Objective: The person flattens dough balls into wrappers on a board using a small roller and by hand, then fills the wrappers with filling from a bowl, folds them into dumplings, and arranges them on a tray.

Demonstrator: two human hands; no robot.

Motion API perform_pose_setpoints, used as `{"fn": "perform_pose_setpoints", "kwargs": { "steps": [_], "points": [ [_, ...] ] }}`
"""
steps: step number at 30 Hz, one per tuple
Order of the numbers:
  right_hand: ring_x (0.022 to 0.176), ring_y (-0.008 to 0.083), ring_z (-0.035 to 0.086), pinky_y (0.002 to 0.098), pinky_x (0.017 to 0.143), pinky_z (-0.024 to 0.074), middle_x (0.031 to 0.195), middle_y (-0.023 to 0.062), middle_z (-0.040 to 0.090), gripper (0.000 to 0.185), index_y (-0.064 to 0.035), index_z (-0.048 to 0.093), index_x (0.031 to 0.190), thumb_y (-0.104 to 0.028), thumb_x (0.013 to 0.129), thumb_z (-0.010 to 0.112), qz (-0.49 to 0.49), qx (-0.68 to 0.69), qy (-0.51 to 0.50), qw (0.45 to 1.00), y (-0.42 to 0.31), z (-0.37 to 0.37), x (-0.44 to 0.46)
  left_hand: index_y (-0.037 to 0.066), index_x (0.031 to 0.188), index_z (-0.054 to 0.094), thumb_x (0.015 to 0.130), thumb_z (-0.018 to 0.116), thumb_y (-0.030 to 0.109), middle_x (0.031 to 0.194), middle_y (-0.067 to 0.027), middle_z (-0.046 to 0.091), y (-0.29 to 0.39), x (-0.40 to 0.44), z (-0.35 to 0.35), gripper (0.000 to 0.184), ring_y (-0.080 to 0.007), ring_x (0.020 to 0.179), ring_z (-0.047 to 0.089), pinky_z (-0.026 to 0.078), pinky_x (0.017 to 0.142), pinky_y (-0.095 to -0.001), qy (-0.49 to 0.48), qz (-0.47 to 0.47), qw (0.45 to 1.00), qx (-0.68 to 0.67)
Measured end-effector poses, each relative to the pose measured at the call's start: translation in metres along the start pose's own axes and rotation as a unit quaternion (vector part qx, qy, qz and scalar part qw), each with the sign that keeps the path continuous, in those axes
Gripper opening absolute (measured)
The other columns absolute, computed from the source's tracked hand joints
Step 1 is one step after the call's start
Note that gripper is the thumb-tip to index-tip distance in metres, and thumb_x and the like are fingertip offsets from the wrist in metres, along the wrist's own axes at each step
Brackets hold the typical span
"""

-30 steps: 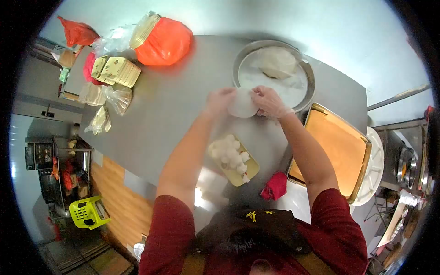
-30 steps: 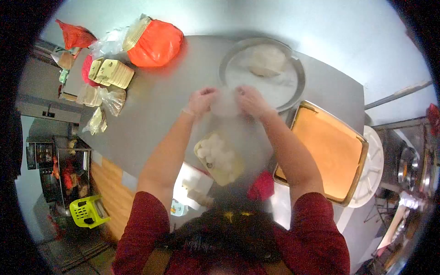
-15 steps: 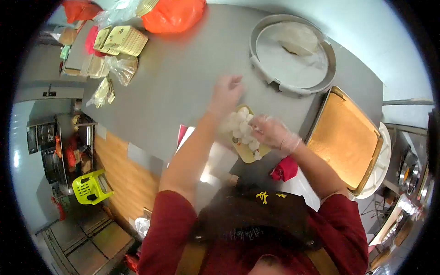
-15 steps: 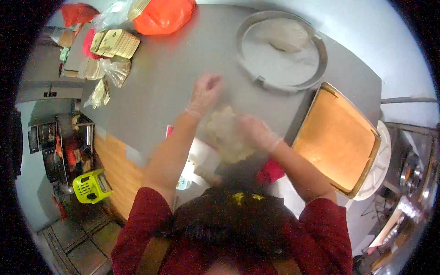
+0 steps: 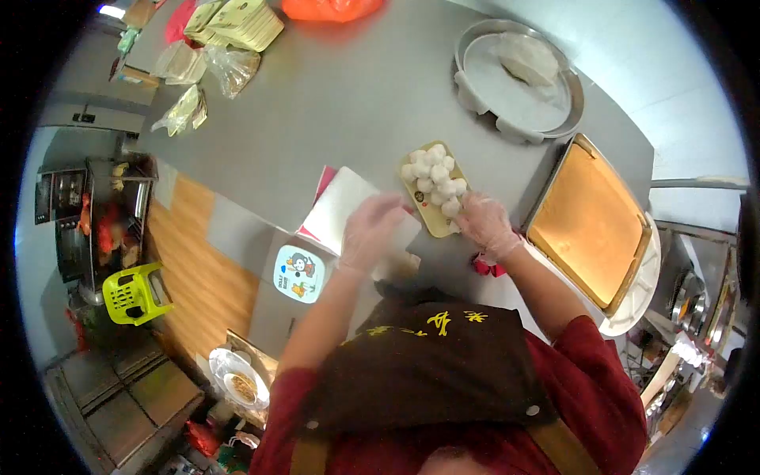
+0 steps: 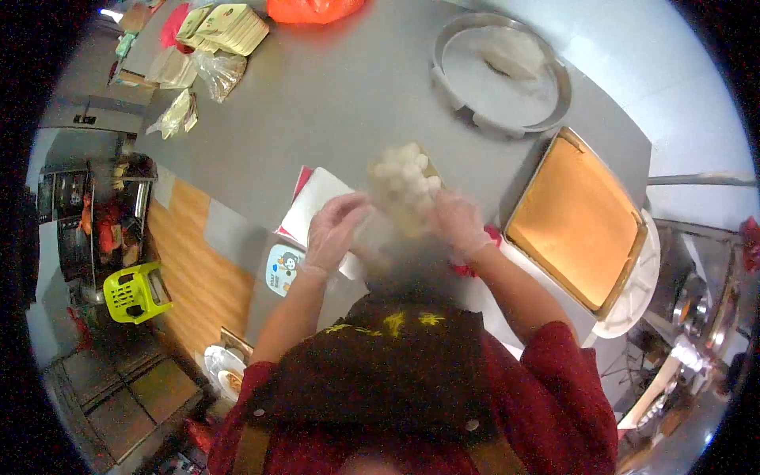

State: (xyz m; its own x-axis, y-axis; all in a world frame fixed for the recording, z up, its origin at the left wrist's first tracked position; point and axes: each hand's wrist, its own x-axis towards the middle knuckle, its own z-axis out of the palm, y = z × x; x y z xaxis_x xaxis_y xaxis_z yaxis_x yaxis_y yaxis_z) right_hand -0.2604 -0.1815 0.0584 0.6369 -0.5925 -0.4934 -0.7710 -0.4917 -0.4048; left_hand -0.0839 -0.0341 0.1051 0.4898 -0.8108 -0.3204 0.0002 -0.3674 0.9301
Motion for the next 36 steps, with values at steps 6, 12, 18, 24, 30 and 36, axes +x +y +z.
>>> {"fn": "perform_pose_setpoints", "kwargs": {
  "steps": [6, 12, 18, 24, 30, 36],
  "points": [
    [0.08, 0.0381, 0.058, 0.0459, 0.07, 0.047, 0.087, 0.0198, 0.058, 0.039, 0.0008, 0.05, 0.093, -0.029, 0.073, 0.066, -0.084, -0.061, 0.296, 0.95, -0.001, 0.06, 0.016, 0.0, 0.108, 0.06, 0.084, 0.06, 0.018, 0.104, -0.0114, 0.063, -0.022, -0.033, -0.008, 0.03, -0.0186, 0.096, 0.06, 0.047, 0.085, -0.0298, 0.026, 0.01, 1.0, -0.003],
    [0.078, 0.0254, 0.06, 0.0362, 0.063, 0.0476, 0.091, 0.0172, 0.061, 0.039, 0.0007, 0.054, 0.102, -0.027, 0.077, 0.063, 0.027, 0.189, 0.116, 0.975, 0.004, 0.014, 0.017, 0.001, 0.106, 0.061, 0.084, 0.06, 0.016, 0.104, -0.0113, 0.064, -0.034, -0.052, -0.013, 0.027, -0.0182, 0.096, 0.06, 0.047, 0.084, -0.0293, 0.032, -0.007, 0.998, -0.049],
    [0.084, 0.0171, 0.06, 0.0315, 0.074, 0.0506, 0.094, 0.0072, 0.06, 0.035, -0.0019, 0.055, 0.105, -0.028, 0.083, 0.064, 0.005, 0.575, -0.143, 0.806, 0.013, 0.003, -0.007, 0.001, 0.115, 0.057, 0.083, 0.061, 0.014, 0.11, -0.011, 0.061, -0.026, -0.052, 0.009, 0.035, -0.0186, 0.101, 0.058, 0.047, 0.085, -0.0299, -0.036, 0.0, 0.999, -0.034],
    [0.086, 0.016, 0.059, 0.0323, 0.08, 0.0503, 0.098, 0.007, 0.058, 0.034, -0.0019, 0.053, 0.105, -0.025, 0.083, 0.066, -0.062, 0.545, -0.152, 0.822, -0.013, 0.021, -0.026, 0.004, 0.126, 0.05, 0.082, 0.062, 0.007, 0.109, -0.0092, 0.06, -0.042, -0.038, 0.035, 0.046, -0.0176, 0.098, 0.058, 0.047, 0.086, -0.0296, -0.065, 0.238, 0.968, 0.056],
    [0.081, 0.0128, 0.057, 0.0261, 0.07, 0.0473, 0.092, 0.0051, 0.059, 0.036, -0.0007, 0.054, 0.107, -0.023, 0.082, 0.067, -0.054, 0.503, -0.149, 0.85, -0.031, 0.008, -0.036, 0.007, 0.124, 0.052, 0.085, 0.06, 0.009, 0.1, -0.0033, 0.06, -0.035, -0.045, 0.022, 0.04, -0.008, 0.085, 0.057, 0.047, 0.072, -0.0213, -0.125, 0.064, 0.985, -0.104],
    [0.08, 0.0129, 0.055, 0.0287, 0.074, 0.0444, 0.087, 0.0069, 0.061, 0.028, -0.0021, 0.06, 0.096, -0.024, 0.079, 0.063, -0.136, 0.396, -0.085, 0.904, -0.046, 0.014, -0.037, 0.005, 0.127, 0.047, 0.089, 0.057, 0.014, 0.103, -0.004, 0.059, -0.044, -0.049, 0.017, 0.04, -0.0108, 0.083, 0.058, 0.049, 0.071, -0.0232, -0.116, -0.08, 0.969, -0.204]
  ]
}}
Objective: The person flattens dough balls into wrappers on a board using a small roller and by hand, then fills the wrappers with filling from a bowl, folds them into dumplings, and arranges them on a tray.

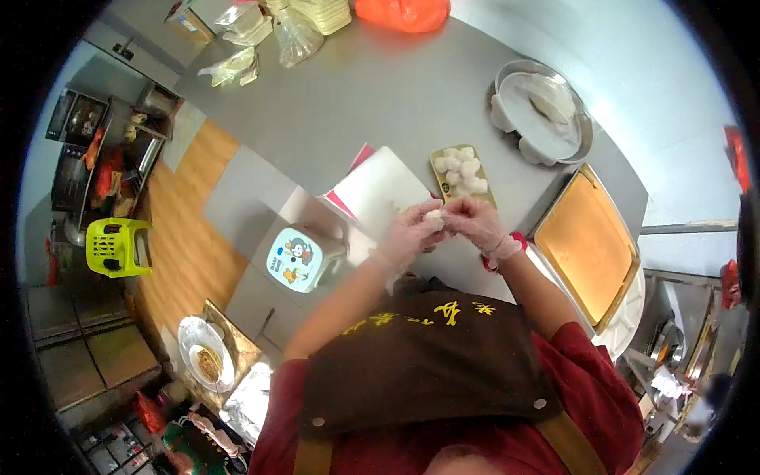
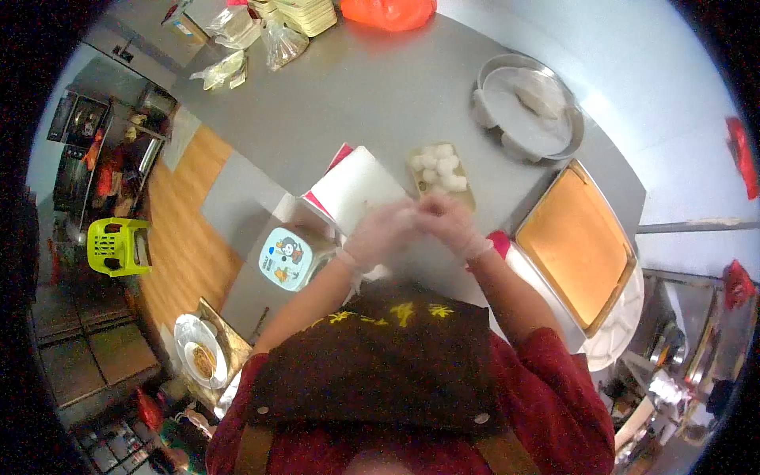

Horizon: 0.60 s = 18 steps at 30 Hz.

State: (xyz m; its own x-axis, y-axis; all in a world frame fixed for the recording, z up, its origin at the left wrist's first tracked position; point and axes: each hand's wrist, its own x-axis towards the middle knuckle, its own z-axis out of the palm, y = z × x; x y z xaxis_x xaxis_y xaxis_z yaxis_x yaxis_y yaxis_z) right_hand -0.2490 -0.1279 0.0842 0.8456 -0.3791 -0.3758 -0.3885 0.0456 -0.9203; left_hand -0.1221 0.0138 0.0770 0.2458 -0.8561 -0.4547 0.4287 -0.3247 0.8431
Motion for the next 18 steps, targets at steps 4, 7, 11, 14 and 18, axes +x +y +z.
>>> {"fn": "perform_pose_setpoints", "kwargs": {
  "steps": [4, 7, 11, 14, 18],
  "points": [
    [0.078, 0.0129, 0.058, 0.0272, 0.069, 0.0479, 0.086, 0.0067, 0.062, 0.023, 0.0014, 0.061, 0.093, -0.019, 0.082, 0.065, -0.096, -0.144, 0.031, 0.984, 0.005, 0.012, 0.005, 0.003, 0.127, 0.045, 0.092, 0.05, 0.014, 0.11, -0.0067, 0.056, -0.011, -0.001, -0.003, 0.036, -0.0156, 0.095, 0.057, 0.05, 0.083, -0.0305, -0.03, 0.001, 0.989, -0.143],
    [0.075, 0.0113, 0.058, 0.0274, 0.068, 0.0484, 0.083, 0.0051, 0.061, 0.02, -0.0003, 0.062, 0.093, -0.018, 0.083, 0.064, -0.275, -0.293, 0.073, 0.913, 0.008, 0.022, 0.006, 0.002, 0.125, 0.046, 0.093, 0.048, 0.014, 0.113, -0.0076, 0.054, -0.032, 0.004, -0.013, 0.034, -0.0165, 0.1, 0.055, 0.049, 0.088, -0.0317, -0.048, 0.134, 0.988, -0.062],
    [0.07, 0.0129, 0.057, 0.0293, 0.063, 0.0483, 0.079, 0.0058, 0.061, 0.015, -0.0011, 0.062, 0.089, -0.014, 0.081, 0.062, -0.158, -0.149, -0.003, 0.976, -0.004, 0.032, 0.003, 0.002, 0.122, 0.048, 0.093, 0.047, 0.014, 0.114, -0.0078, 0.054, -0.054, 0.015, -0.019, 0.031, -0.0164, 0.101, 0.055, 0.048, 0.089, -0.0319, -0.07, 0.182, 0.981, 0.004],
    [0.068, 0.0173, 0.058, 0.0314, 0.062, 0.0483, 0.08, 0.0089, 0.061, 0.014, -0.0006, 0.061, 0.087, -0.013, 0.079, 0.061, -0.119, -0.149, -0.005, 0.982, -0.004, 0.03, 0.001, 0.002, 0.118, 0.05, 0.092, 0.048, 0.014, 0.113, -0.0078, 0.054, -0.052, 0.007, -0.02, 0.028, -0.0177, 0.1, 0.056, 0.048, 0.088, -0.0328, -0.072, 0.137, 0.988, 0.028],
    [0.066, 0.0275, 0.06, 0.0365, 0.062, 0.0489, 0.077, 0.0151, 0.062, 0.016, -0.0014, 0.06, 0.091, -0.008, 0.077, 0.054, -0.163, -0.323, 0.163, 0.918, 0.024, 0.009, 0.012, 0.002, 0.114, 0.05, 0.092, 0.048, 0.015, 0.111, -0.0082, 0.054, -0.026, -0.021, -0.015, 0.026, -0.0204, 0.098, 0.057, 0.049, 0.085, -0.0332, -0.02, 0.019, 0.995, -0.095]
  ]
}}
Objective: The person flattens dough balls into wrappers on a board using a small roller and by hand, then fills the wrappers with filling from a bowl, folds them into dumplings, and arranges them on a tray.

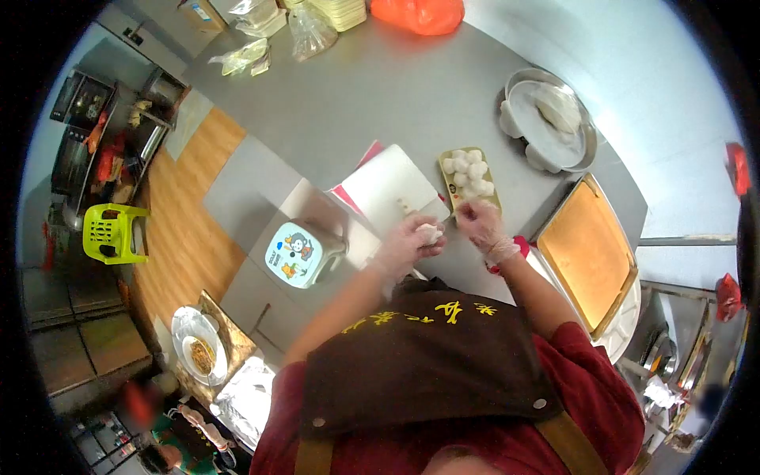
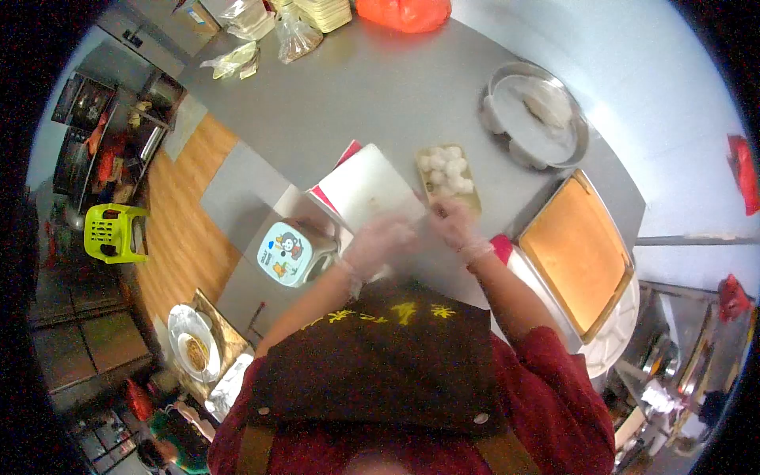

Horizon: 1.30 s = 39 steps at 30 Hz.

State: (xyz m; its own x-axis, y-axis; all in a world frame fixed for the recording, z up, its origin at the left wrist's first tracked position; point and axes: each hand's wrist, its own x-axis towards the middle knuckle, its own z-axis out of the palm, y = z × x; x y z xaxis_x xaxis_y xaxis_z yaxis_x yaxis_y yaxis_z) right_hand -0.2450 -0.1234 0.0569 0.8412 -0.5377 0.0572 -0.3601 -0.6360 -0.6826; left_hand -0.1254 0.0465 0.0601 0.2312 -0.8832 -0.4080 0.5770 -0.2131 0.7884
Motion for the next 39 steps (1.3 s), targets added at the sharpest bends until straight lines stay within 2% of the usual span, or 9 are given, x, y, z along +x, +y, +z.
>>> {"fn": "perform_pose_setpoints", "kwargs": {
  "steps": [4, 7, 12, 17, 22, 27, 33, 35, 39],
  "points": [
    [0.07, 0.0336, 0.06, 0.0399, 0.064, 0.0491, 0.077, 0.0175, 0.061, 0.022, -0.0024, 0.058, 0.097, -0.006, 0.077, 0.05, -0.143, -0.05, 0.049, 0.987, 0.023, -0.014, 0.003, 0.002, 0.112, 0.05, 0.089, 0.048, 0.009, 0.106, -0.0081, 0.054, -0.025, 0.008, -0.026, 0.024, -0.0198, 0.091, 0.056, 0.048, 0.076, -0.0286, -0.035, 0.078, 0.996, -0.032],
    [0.092, 0.0362, 0.057, 0.0421, 0.075, 0.0473, 0.093, 0.0231, 0.059, 0.024, 0.0017, 0.056, 0.1, -0.013, 0.083, 0.049, 0.089, -0.302, -0.229, 0.921, 0.017, -0.013, 0.007, 0.002, 0.112, 0.05, 0.087, 0.049, 0.007, 0.105, -0.0076, 0.054, -0.026, 0.008, -0.039, 0.026, -0.0182, 0.086, 0.054, 0.045, 0.072, -0.0264, -0.04, 0.122, 0.99, -0.063],
    [0.103, 0.0402, 0.052, 0.0456, 0.088, 0.0419, 0.1, 0.0257, 0.058, 0.042, 0.0027, 0.044, 0.121, -0.015, 0.084, 0.051, -0.073, -0.118, -0.107, 0.985, -0.046, 0.027, -0.004, 0.001, 0.111, 0.051, 0.084, 0.052, 0.009, 0.105, -0.0082, 0.055, -0.013, -0.011, -0.049, 0.028, -0.0171, 0.089, 0.054, 0.045, 0.073, -0.0263, -0.038, 0.256, 0.961, 0.1],
    [0.1, 0.0428, 0.053, 0.0483, 0.086, 0.0424, 0.101, 0.0262, 0.057, 0.06, -0.0037, 0.028, 0.136, -0.014, 0.082, 0.053, -0.098, -0.067, -0.049, 0.992, -0.052, 0.066, -0.001, 0.002, 0.117, 0.052, 0.079, 0.062, 0.015, 0.108, -0.0102, 0.056, 0.025, -0.066, -0.04, 0.042, -0.0166, 0.097, 0.056, 0.047, 0.078, -0.0293, 0.042, 0.008, 0.973, 0.225],
    [0.084, 0.0377, 0.061, 0.0478, 0.073, 0.0484, 0.085, 0.0241, 0.062, 0.042, -0.0017, 0.044, 0.121, -0.02, 0.083, 0.048, -0.042, -0.197, -0.212, 0.956, -0.151, -0.01, 0.083, 0.005, 0.121, 0.049, 0.073, 0.067, 0.022, 0.106, -0.013, 0.058, 0.024, -0.071, -0.043, 0.054, -0.0239, 0.09, 0.059, 0.047, 0.082, -0.0348, -0.013, -0.024, 0.974, 0.225],
    [0.092, 0.0371, 0.06, 0.0458, 0.077, 0.049, 0.093, 0.0212, 0.062, 0.031, 0.0014, 0.063, 0.09, -0.024, 0.084, 0.048, -0.209, -0.341, -0.307, 0.864, -0.174, 0.002, 0.183, 0.002, 0.111, 0.051, 0.074, 0.065, 0.021, 0.099, -0.0179, 0.059, 0.004, 0.03, -0.084, 0.044, -0.0302, 0.088, 0.059, 0.047, 0.077, -0.0387, 0.197, 0.145, 0.832, 0.498],
    [0.079, 0.037, 0.063, 0.0467, 0.073, 0.0492, 0.079, 0.0211, 0.063, 0.032, 0.0009, 0.062, 0.088, -0.027, 0.086, 0.047, -0.175, -0.262, -0.216, 0.924, -0.169, -0.012, 0.141, 0.0, 0.109, 0.051, 0.076, 0.064, 0.018, 0.103, -0.0176, 0.059, -0.01, 0.054, -0.097, 0.039, -0.0305, 0.089, 0.058, 0.046, 0.079, -0.0379, 0.257, 0.116, 0.786, 0.551],
    [0.072, 0.0375, 0.063, 0.0469, 0.068, 0.0495, 0.072, 0.0205, 0.063, 0.034, 0.0013, 0.055, 0.092, -0.031, 0.087, 0.046, -0.147, -0.236, -0.194, 0.941, -0.153, -0.013, 0.1, 0.001, 0.107, 0.054, 0.079, 0.061, 0.012, 0.105, -0.0167, 0.059, 0.022, 0.006, -0.055, 0.03, -0.0307, 0.093, 0.057, 0.045, 0.083, -0.0376, 0.438, 0.191, 0.818, 0.319],
    [0.069, 0.038, 0.063, 0.0463, 0.061, 0.0496, 0.07, 0.0213, 0.062, 0.04, 0.0002, 0.047, 0.099, -0.039, 0.089, 0.045, -0.025, -0.219, -0.184, 0.958, -0.075, 0.037, 0.024, 0.005, 0.112, 0.054, 0.085, 0.054, 0.016, 0.111, -0.0119, 0.059, -0.045, 0.016, -0.111, 0.029, -0.0294, 0.101, 0.057, 0.044, 0.088, -0.042, 0.376, 0.333, 0.863, 0.054]
  ]
}}
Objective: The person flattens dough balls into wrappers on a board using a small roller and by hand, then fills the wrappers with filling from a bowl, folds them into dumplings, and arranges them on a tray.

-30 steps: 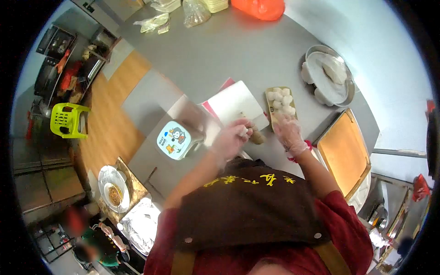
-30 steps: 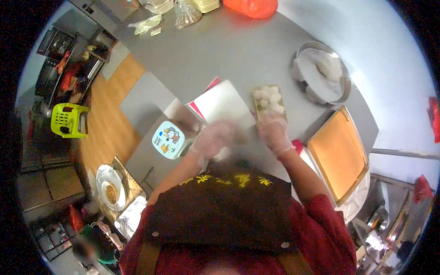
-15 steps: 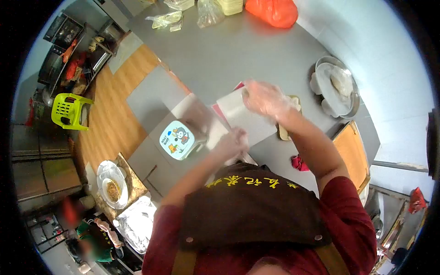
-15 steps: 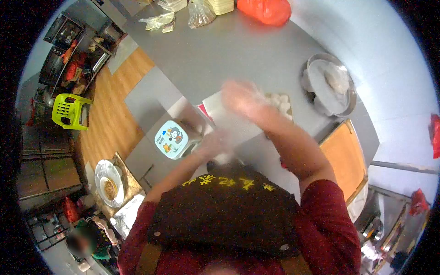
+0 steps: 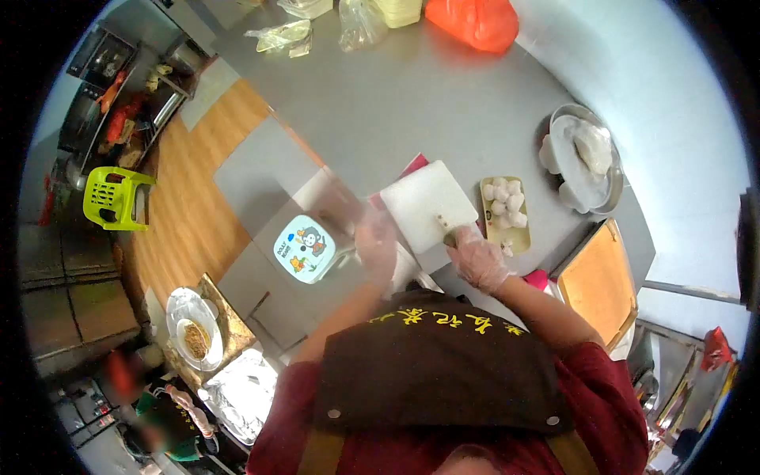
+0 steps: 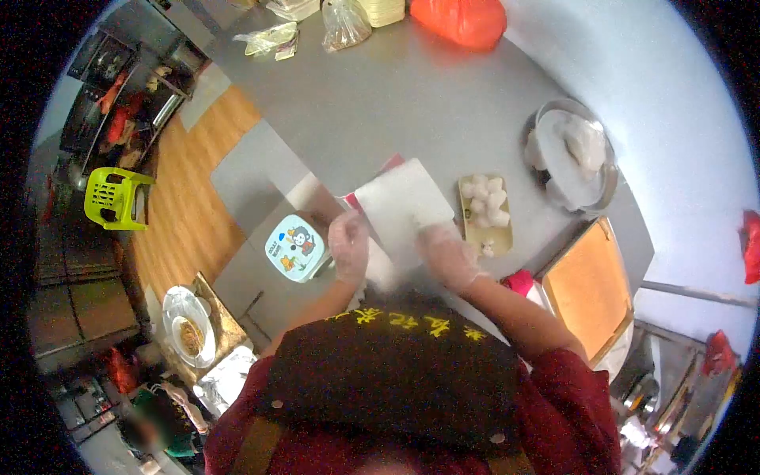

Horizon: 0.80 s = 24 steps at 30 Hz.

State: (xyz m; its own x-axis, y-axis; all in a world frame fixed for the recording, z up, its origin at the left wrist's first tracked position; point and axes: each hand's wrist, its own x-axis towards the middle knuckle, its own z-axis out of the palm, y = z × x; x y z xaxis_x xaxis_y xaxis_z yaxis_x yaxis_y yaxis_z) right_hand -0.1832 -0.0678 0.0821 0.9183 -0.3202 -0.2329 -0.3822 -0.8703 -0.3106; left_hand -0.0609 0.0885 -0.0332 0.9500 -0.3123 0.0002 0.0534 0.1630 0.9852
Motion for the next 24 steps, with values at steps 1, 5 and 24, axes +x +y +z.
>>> {"fn": "perform_pose_setpoints", "kwargs": {
  "steps": [1, 5, 24],
  "points": [
    [0.068, 0.0381, 0.063, 0.046, 0.059, 0.0495, 0.071, 0.0217, 0.062, 0.043, -0.0004, 0.046, 0.101, -0.042, 0.089, 0.046, 0.024, 0.051, 0.049, 0.997, 0.007, 0.024, -0.004, 0.005, 0.113, 0.055, 0.084, 0.055, 0.015, 0.111, -0.012, 0.059, 0.014, 0.009, 0.002, 0.03, -0.029, 0.102, 0.056, 0.043, 0.09, -0.0425, -0.04, 0.148, 0.969, 0.193],
    [0.069, 0.0382, 0.063, 0.0465, 0.059, 0.0493, 0.074, 0.0214, 0.062, 0.043, -0.0008, 0.048, 0.1, -0.042, 0.087, 0.05, 0.095, 0.053, 0.001, 0.994, 0.001, 0.03, 0.01, 0.008, 0.115, 0.059, 0.087, 0.054, 0.029, 0.124, -0.0108, 0.054, 0.025, 0.056, 0.049, 0.035, -0.0276, 0.121, 0.045, 0.03, 0.104, -0.0439, -0.388, 0.306, 0.702, 0.513],
    [0.06, 0.038, 0.06, 0.0463, 0.056, 0.0466, 0.067, 0.0193, 0.06, 0.035, -0.0024, 0.049, 0.085, -0.034, 0.08, 0.062, 0.05, 0.08, 0.118, 0.988, 0.006, 0.045, 0.007, 0.006, 0.125, 0.05, 0.089, 0.044, 0.046, 0.136, -0.0084, 0.044, 0.022, 0.071, 0.069, 0.054, -0.0252, 0.129, 0.035, 0.022, 0.107, -0.0496, -0.399, 0.325, 0.709, 0.483]
  ]
}}
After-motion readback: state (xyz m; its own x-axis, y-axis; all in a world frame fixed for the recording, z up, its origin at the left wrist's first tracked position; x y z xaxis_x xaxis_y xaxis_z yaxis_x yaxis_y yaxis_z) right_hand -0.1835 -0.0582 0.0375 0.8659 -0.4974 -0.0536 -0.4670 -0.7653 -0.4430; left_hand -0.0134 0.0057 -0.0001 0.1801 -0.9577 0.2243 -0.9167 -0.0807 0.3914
